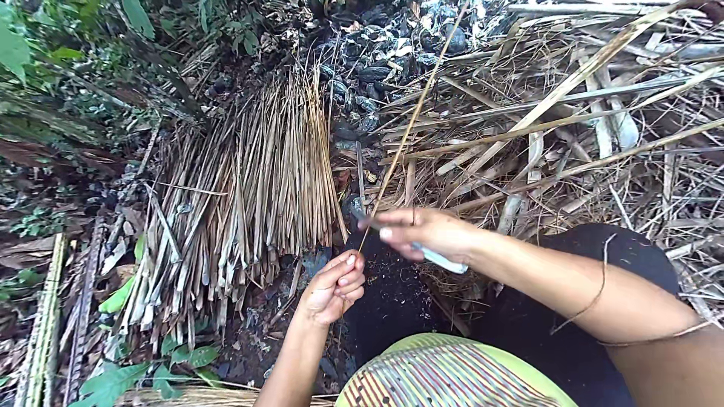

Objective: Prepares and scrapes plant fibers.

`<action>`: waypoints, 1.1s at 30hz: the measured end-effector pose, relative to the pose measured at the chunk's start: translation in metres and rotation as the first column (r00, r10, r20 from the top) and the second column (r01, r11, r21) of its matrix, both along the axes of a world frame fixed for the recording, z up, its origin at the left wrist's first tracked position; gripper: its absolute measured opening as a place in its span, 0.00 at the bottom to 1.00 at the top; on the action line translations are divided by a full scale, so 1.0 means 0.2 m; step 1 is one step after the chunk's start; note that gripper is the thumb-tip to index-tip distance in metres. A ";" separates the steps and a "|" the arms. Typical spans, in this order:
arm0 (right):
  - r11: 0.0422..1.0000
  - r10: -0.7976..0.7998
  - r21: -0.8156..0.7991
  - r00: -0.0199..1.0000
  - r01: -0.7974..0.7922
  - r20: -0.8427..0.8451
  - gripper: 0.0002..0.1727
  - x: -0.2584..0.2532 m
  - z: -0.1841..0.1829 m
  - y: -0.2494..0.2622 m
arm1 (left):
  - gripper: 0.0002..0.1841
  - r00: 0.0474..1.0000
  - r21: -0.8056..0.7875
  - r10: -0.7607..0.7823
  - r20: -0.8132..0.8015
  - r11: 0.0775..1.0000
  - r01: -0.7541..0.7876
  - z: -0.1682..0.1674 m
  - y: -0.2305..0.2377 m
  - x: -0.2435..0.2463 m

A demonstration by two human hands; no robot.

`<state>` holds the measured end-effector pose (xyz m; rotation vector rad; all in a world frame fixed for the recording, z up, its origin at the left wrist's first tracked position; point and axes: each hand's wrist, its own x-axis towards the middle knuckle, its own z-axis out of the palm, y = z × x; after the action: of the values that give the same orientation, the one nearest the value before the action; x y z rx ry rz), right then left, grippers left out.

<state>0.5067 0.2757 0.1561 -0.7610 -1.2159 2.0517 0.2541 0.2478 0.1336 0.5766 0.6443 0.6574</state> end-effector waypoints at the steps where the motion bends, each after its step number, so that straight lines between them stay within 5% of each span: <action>1: 0.996 -0.084 0.034 0.996 0.084 -0.002 0.18 0.05 0.03 0.03 | 0.04 1.000 0.013 -0.013 -0.012 1.000 0.013 -0.02 -0.01 -0.03; 6: 0.825 -0.505 0.214 0.853 0.523 -0.134 0.17 0.40 0.12 0.26 | 0.04 0.996 -0.020 -0.058 -0.073 0.998 0.056 -0.09 -0.12 -0.23; 9: 0.737 -0.604 0.247 0.777 0.629 -0.177 0.17 0.51 0.14 0.32 | 0.05 0.996 -0.035 -0.076 -0.050 0.997 0.074 -0.11 -0.15 -0.27; 12: 0.822 -0.490 0.243 0.857 0.515 -0.158 0.18 0.39 0.13 0.25 | 0.05 0.997 -0.069 -0.072 0.007 0.995 0.072 -0.10 -0.14 -0.26; 15: 0.973 -0.131 0.185 0.991 0.136 -0.039 0.20 0.11 0.01 0.08 | 0.05 0.992 -0.153 -0.060 0.115 0.985 0.077 -0.10 -0.12 -0.20; 17: 0.982 0.029 0.185 0.999 -0.032 0.016 0.18 0.04 -0.03 0.06 | 0.05 0.984 -0.197 -0.063 0.166 0.976 0.095 -0.11 -0.13 -0.19; 21: 0.845 -0.325 0.403 0.936 0.353 -0.137 0.16 0.39 0.06 0.29 | 0.04 0.978 -0.230 -0.083 0.193 0.965 0.128 -0.17 -0.22 -0.27; 24: 0.726 -0.494 0.383 0.821 0.571 -0.286 0.16 0.58 0.10 0.38 | 0.05 0.974 -0.163 -0.140 0.176 0.972 0.169 -0.16 -0.23 -0.25; 26: 0.765 -0.483 0.352 0.842 0.540 -0.242 0.20 0.49 0.10 0.33 | 0.05 0.982 -0.127 -0.139 0.131 0.980 0.155 -0.14 -0.20 -0.21; 30: 0.926 -0.144 0.345 0.988 0.155 -0.058 0.19 0.17 0.04 0.14 | 0.06 0.980 -0.137 -0.118 0.163 0.980 0.141 -0.10 -0.15 -0.14; 31: 0.916 -0.157 0.370 0.987 0.158 -0.033 0.17 0.19 0.04 0.16 | 0.05 0.978 -0.147 -0.118 0.172 0.979 0.144 -0.11 -0.15 -0.15; 33: 0.812 -0.426 0.413 0.902 0.414 -0.067 0.16 0.42 0.03 0.31 | 0.05 0.984 -0.176 -0.102 0.149 0.976 0.128 -0.14 -0.18 -0.20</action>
<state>0.5899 0.3367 0.1615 -0.7664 -1.3056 1.3607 0.2136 0.2118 0.1064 0.3886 0.5302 0.5176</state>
